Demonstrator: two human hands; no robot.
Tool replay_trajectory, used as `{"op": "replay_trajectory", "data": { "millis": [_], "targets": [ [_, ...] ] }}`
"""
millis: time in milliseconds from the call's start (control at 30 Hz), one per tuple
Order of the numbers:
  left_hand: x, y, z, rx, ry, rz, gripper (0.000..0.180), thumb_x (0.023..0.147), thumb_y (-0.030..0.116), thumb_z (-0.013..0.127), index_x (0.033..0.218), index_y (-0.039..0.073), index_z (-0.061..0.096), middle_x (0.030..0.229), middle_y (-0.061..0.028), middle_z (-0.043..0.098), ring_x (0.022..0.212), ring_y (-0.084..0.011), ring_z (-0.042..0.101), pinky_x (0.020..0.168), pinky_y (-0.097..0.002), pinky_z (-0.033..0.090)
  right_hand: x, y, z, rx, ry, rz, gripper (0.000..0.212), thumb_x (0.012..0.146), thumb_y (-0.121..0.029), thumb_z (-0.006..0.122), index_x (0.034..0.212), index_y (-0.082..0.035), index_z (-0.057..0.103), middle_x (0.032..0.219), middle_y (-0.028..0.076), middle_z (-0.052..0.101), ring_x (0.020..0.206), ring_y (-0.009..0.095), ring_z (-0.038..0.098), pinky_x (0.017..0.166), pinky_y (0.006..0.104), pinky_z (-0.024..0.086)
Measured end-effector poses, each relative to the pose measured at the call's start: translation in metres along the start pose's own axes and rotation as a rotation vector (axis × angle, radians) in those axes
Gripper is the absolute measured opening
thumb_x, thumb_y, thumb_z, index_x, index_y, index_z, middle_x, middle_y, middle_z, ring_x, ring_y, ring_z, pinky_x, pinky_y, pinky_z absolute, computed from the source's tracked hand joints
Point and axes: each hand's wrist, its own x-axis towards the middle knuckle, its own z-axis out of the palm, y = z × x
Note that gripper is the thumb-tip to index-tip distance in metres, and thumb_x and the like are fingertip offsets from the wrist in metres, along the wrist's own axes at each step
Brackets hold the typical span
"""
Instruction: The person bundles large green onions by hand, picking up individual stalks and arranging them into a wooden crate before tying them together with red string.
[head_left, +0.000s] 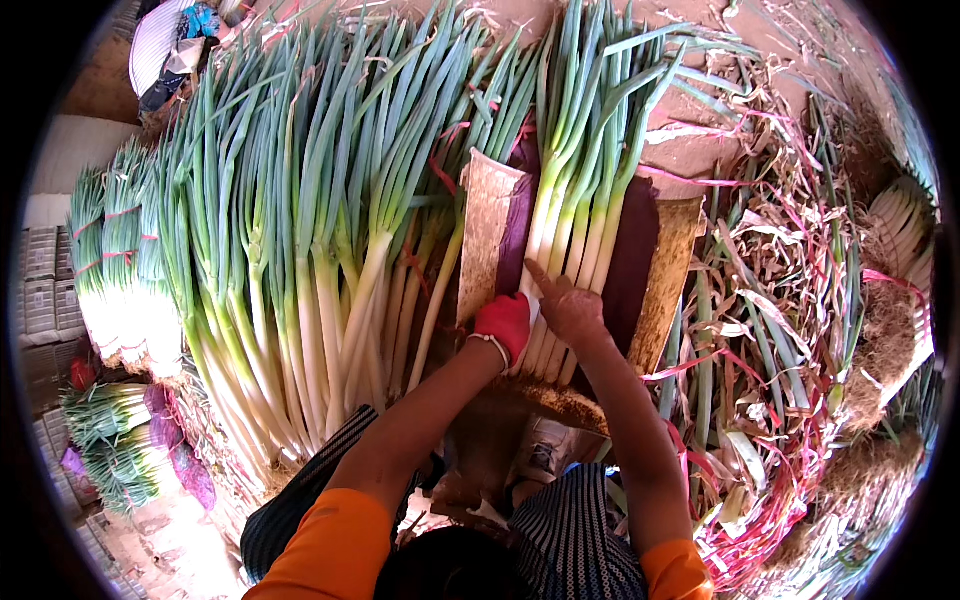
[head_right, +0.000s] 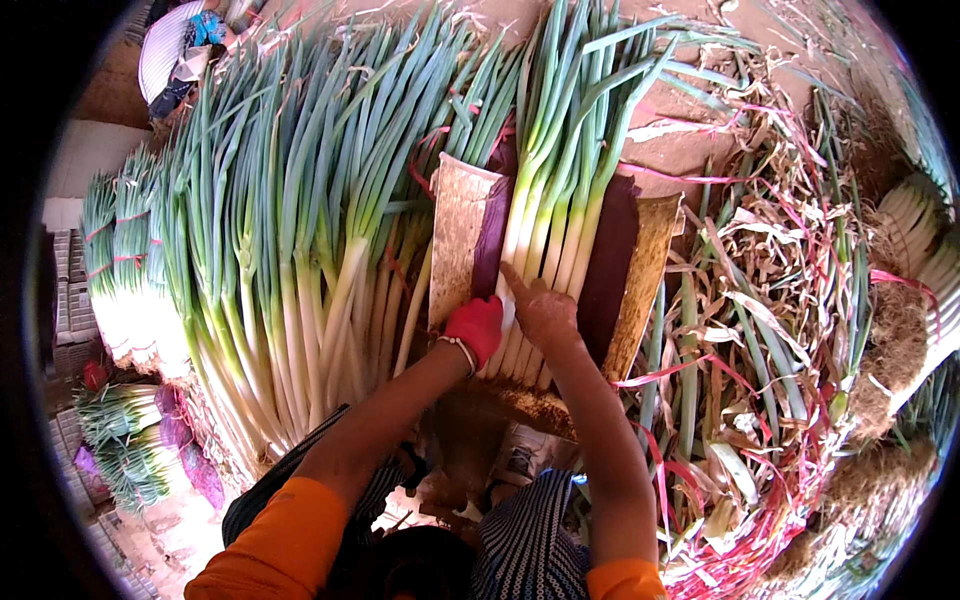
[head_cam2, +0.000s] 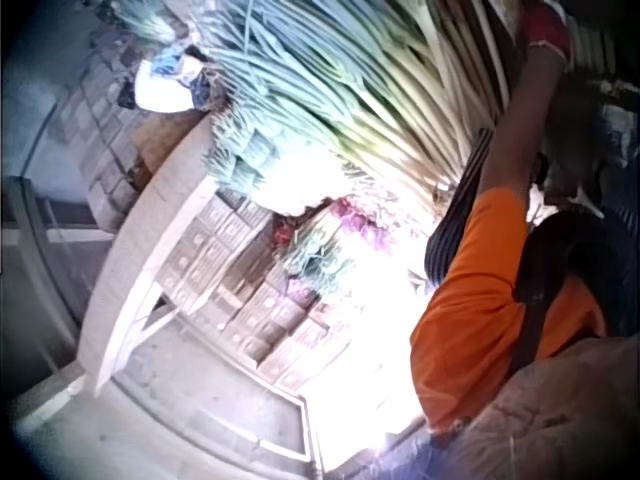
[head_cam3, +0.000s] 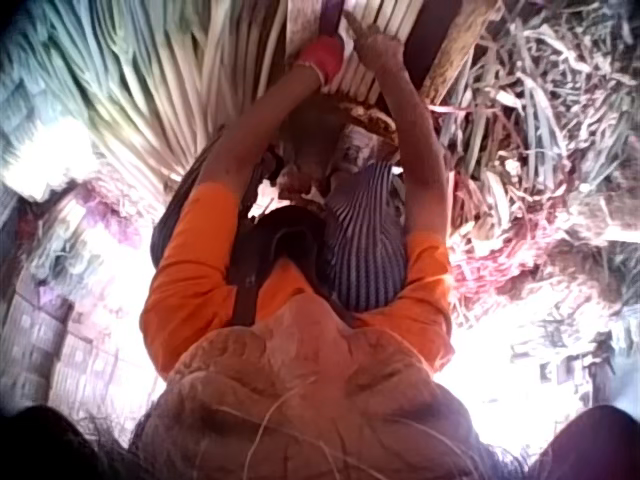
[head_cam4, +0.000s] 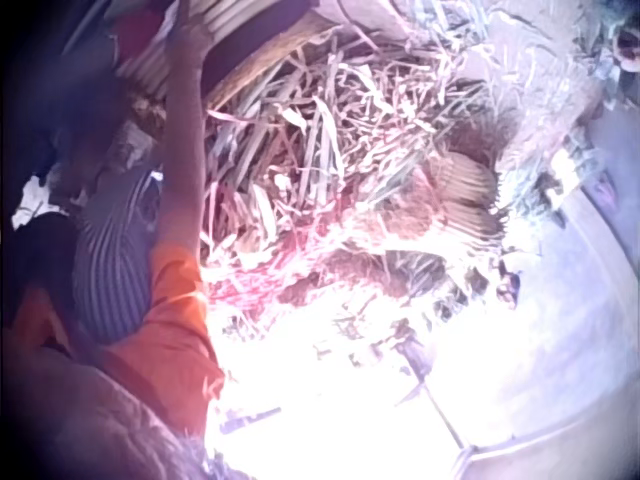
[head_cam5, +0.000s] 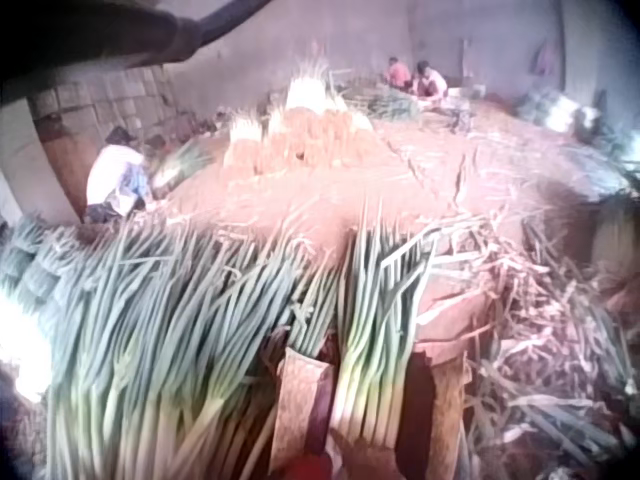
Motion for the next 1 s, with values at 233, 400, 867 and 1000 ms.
{"op": "replay_trajectory", "data": {
  "millis": [233, 400, 867, 1000],
  "targets": [
    [-0.023, -0.009, -0.024, -0.135, -0.097, 0.072, 0.025, 0.084, 0.018, 0.051, 0.103, 0.001, 0.051, 0.101, -0.0211, 0.059, 0.093, -0.0369, 0.058, 0.078, -0.0442, 0.048, 0.003, -0.004, -0.011, 0.163, -0.022, 0.102, 0.065, 0.082, -0.018, 0.05, 0.14, -0.037, 0.026, 0.108, 0.012, 0.062, 0.096, 0.028, 0.061, 0.081, 0.0409, 0.049],
    [-0.09, -0.046, -0.1, -0.29, 0.152, 0.36, 0.031, 0.082, 0.022, 0.057, 0.105, 0.004, 0.048, 0.103, -0.0169, 0.055, 0.093, -0.0352, 0.056, 0.078, -0.0411, 0.047, 0.0, -0.007, -0.006, 0.189, 0.03, 0.071, 0.061, 0.086, -0.015, 0.042, 0.14, -0.038, 0.025, 0.099, 0.014, 0.063, 0.092, 0.029, 0.062, 0.081, 0.0419, 0.047],
    [-0.178, -0.176, -0.166, -0.64, 0.255, -0.26, 0.026, 0.086, 0.029, 0.057, 0.089, 0.003, 0.055, 0.065, -0.0119, 0.056, 0.052, -0.018, 0.057, 0.049, -0.0338, 0.045, 0.012, 0.015, 0.003, -0.014, 0.001, 0.067, 0.066, 0.082, -0.014, 0.047, 0.143, -0.024, 0.022, 0.101, 0.015, 0.062, 0.084, 0.028, 0.063, 0.075, 0.0423, 0.049],
    [-0.166, -0.224, -0.079, -0.513, 0.444, -0.13, 0.024, 0.076, 0.015, 0.072, 0.081, -0.001, 0.055, 0.062, -0.0095, 0.054, 0.052, -0.0131, 0.047, 0.049, -0.0293, 0.041, 0.015, 0.038, 0.063, 0.006, 0.206, -0.008, 0.044, 0.077, -0.016, 0.053, 0.12, -0.018, 0.053, 0.086, 0.006, 0.064, 0.07, 0.023, 0.061, 0.061, 0.041, 0.049]
  ]
}}
